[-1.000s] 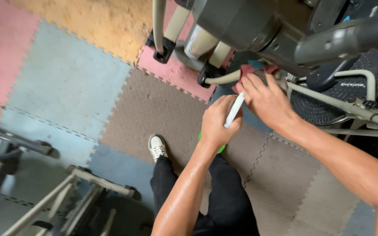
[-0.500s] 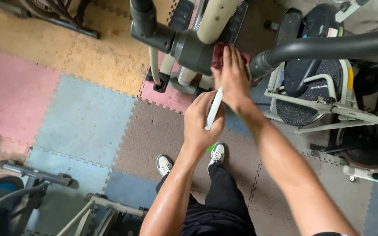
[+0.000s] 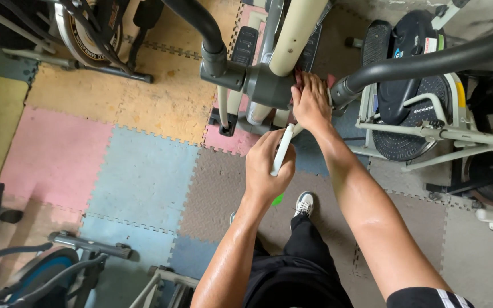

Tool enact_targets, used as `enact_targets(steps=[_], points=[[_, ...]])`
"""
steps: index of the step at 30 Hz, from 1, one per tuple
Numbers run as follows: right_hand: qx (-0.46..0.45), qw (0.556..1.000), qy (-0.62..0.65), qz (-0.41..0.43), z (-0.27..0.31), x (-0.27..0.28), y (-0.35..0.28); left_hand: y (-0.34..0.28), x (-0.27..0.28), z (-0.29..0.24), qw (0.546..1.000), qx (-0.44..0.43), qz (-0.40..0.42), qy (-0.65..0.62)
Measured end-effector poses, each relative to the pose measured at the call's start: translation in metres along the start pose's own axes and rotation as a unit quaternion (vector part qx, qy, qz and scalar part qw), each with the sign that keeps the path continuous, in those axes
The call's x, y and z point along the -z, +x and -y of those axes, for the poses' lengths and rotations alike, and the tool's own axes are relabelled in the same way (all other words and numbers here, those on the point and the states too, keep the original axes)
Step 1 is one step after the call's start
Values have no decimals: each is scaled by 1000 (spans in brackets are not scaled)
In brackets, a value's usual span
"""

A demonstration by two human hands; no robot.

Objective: Wiping down an elliptical machine with a spray cleaner and a cloth.

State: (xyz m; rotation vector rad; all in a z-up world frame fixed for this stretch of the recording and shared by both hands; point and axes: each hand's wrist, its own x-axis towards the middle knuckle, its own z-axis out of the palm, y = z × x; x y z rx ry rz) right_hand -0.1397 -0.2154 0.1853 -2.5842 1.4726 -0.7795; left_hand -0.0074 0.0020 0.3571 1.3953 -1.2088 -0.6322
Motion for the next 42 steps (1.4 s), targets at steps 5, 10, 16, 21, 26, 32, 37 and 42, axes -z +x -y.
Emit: enact_targets(steps=[5,10,16,21,26,32,37,42], points=[[-3,999,-44,19,4,15,-20,9,12,-12,1000,-15,10,-16],[-266,918,-3,294,74,131,30,33,16,-16,1000,-31,4,2],[206,957,-53,-197,70,167,83,75,9,-28,997,-67,-22,17],[260,954,-131,-68,59,135,130,101,-6,-36,999,-35,-32,-5],[294,941,-162,-25,12,44,96,116,-18,-40,997,-49,-50,42],[318,943,-101,11,15,45,107,129,-31,-44,995,-58,-64,48],[292,945,55,-135,43,103,149,136,-29,-47,996,-38,-68,39],[224,940,-79,-243,53,63,125,148,-22,-39,994,-69,-61,50]])
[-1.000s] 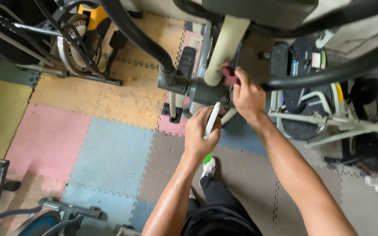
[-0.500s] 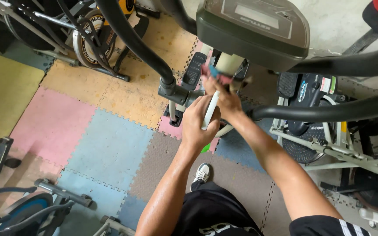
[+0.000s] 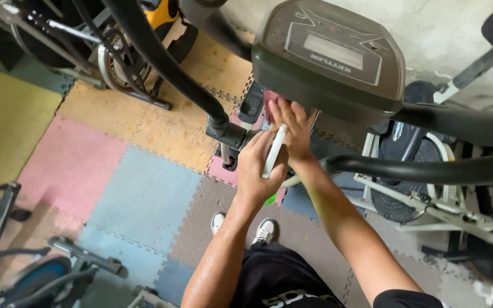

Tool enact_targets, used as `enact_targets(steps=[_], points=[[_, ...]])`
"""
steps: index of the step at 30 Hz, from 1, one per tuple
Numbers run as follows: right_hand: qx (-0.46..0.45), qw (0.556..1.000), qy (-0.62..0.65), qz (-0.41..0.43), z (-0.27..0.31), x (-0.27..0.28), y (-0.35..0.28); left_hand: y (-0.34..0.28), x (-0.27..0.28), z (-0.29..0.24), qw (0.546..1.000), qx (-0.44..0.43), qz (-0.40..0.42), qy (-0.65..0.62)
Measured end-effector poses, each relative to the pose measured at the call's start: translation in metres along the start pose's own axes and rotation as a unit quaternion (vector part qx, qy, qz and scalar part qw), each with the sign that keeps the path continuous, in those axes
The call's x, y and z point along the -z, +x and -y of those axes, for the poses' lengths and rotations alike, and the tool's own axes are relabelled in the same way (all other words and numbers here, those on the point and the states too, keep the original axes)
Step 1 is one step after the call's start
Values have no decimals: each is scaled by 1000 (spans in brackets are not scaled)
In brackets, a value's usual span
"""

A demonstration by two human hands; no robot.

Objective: Wiping down an elliptical machine with a spray cleaner and a cloth.

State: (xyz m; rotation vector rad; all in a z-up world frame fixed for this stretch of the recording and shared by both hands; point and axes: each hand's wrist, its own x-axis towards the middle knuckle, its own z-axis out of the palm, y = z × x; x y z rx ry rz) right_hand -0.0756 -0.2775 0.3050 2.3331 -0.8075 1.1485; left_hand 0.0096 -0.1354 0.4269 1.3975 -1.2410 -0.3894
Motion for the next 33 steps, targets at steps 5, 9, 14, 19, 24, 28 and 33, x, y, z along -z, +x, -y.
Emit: enact_targets(steps=[5,9,14,19,24,28,33], points=[[-113,944,243,193,20,-3,-78,22,17,-1,998,-33,50,-33],[-13,987,157,39,5,44,-68,32,27,6,992,-34,107,-49],[-149,987,35,55,-25,72,9,46,32,-6,984,-52,150,-81],[-249,935,-103,230,-40,45,0,45,25,-1,972,-39,203,-114],[-161,900,-305,267,-59,70,-14,42,22,-5,960,-69,246,-116],[-22,926,-299,230,-75,137,-8,39,21,-12,956,-80,249,-133],[-77,965,-229,102,-51,199,5,39,17,-26,957,-70,253,-127]])
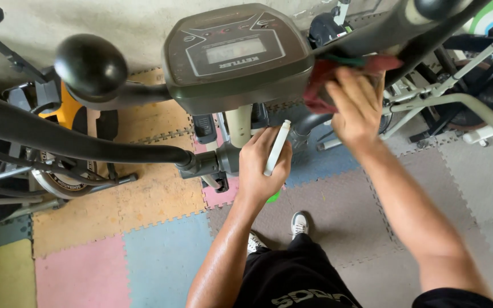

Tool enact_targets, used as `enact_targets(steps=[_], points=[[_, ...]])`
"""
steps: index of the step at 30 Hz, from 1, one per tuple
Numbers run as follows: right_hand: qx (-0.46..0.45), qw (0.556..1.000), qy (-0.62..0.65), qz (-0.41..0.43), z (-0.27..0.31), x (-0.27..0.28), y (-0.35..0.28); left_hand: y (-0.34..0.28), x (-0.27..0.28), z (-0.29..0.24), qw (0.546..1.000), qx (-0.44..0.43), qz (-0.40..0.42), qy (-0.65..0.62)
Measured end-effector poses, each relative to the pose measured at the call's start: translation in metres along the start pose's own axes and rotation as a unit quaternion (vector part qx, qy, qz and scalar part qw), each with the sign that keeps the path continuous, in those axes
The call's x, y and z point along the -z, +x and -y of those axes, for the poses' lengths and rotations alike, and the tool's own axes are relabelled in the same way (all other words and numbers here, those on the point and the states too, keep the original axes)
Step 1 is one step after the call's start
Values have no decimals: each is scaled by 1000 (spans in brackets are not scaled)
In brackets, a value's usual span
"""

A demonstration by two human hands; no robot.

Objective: Wiping down an elliptical machine with a spray cleaner and a cloth.

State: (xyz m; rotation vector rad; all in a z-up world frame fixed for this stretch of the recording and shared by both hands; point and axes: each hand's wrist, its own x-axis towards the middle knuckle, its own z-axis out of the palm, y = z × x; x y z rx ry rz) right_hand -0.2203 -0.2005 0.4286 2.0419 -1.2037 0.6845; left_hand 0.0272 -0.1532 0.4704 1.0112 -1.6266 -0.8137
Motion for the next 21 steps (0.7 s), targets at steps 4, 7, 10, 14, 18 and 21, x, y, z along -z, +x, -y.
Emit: enact_targets(steps=[4,7,10,14,18,21], points=[[-159,937,241,-198,24,-6,11,8,-20,-5,1000,-9,-11,21],[-292,720,572,-264,21,-54,-7,14,-36,-14,999,-22,-26,20],[-216,349,888,-209,5,-115,-20,22,-47,-29,998,-43,-48,19],[-219,575,787,-44,-21,-113,7,24,-60,-52,996,-24,-72,41],[-232,734,633,80,-49,-115,9,26,-72,-80,995,-33,-91,39],[-201,692,691,43,-52,-41,57,27,-84,-85,988,-26,-132,73]])
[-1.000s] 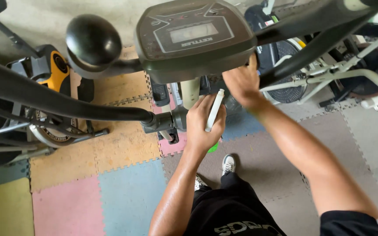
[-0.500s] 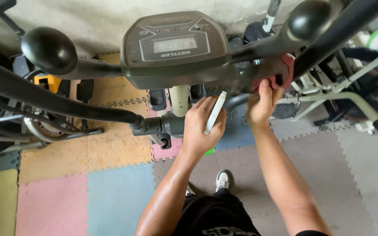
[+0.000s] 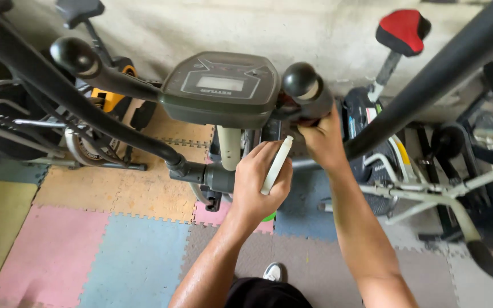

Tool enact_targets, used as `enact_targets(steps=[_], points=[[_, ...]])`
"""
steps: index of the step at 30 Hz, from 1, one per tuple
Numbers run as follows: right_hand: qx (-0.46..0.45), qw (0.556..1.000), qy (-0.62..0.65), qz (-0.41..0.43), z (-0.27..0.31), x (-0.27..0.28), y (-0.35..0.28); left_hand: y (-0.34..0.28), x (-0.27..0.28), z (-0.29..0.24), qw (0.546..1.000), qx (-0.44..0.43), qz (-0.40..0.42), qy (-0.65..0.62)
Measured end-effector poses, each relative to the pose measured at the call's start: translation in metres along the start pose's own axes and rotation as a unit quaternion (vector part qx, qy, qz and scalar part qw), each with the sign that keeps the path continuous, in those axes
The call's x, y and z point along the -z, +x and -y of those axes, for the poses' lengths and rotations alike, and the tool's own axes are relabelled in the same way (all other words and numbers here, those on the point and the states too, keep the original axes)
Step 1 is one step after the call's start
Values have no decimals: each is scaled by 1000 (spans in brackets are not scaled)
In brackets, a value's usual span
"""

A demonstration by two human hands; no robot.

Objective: Wiping down an elliptical machine with a spray cleaner and a cloth.

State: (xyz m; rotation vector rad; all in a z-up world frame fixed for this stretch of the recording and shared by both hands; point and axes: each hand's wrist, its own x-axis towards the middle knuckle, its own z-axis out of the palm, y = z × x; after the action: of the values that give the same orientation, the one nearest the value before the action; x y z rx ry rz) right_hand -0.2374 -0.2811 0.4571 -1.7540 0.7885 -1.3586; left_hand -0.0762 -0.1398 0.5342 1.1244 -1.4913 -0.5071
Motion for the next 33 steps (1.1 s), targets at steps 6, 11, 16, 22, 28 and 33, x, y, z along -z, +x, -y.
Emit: enact_targets(steps=[6,11,16,22,28,33], points=[[183,983,12,-12,87,-4,12,-1,-19,-4,997,17,-52,49],[165,980,46,-99,-20,-30,0,-14,-28,-7,994,-2,-98,58],[51,992,76,-89,-66,-29,-10,-25,-38,-6,993,17,-88,77],[146,987,38,-49,55,-11,-17,-34,-47,-9,992,30,-98,75],[206,936,-284,-21,39,11,-41,-41,-48,2,996,21,-73,42],[48,906,-382,177,49,41,-70,-51,-45,28,996,79,-3,39]])
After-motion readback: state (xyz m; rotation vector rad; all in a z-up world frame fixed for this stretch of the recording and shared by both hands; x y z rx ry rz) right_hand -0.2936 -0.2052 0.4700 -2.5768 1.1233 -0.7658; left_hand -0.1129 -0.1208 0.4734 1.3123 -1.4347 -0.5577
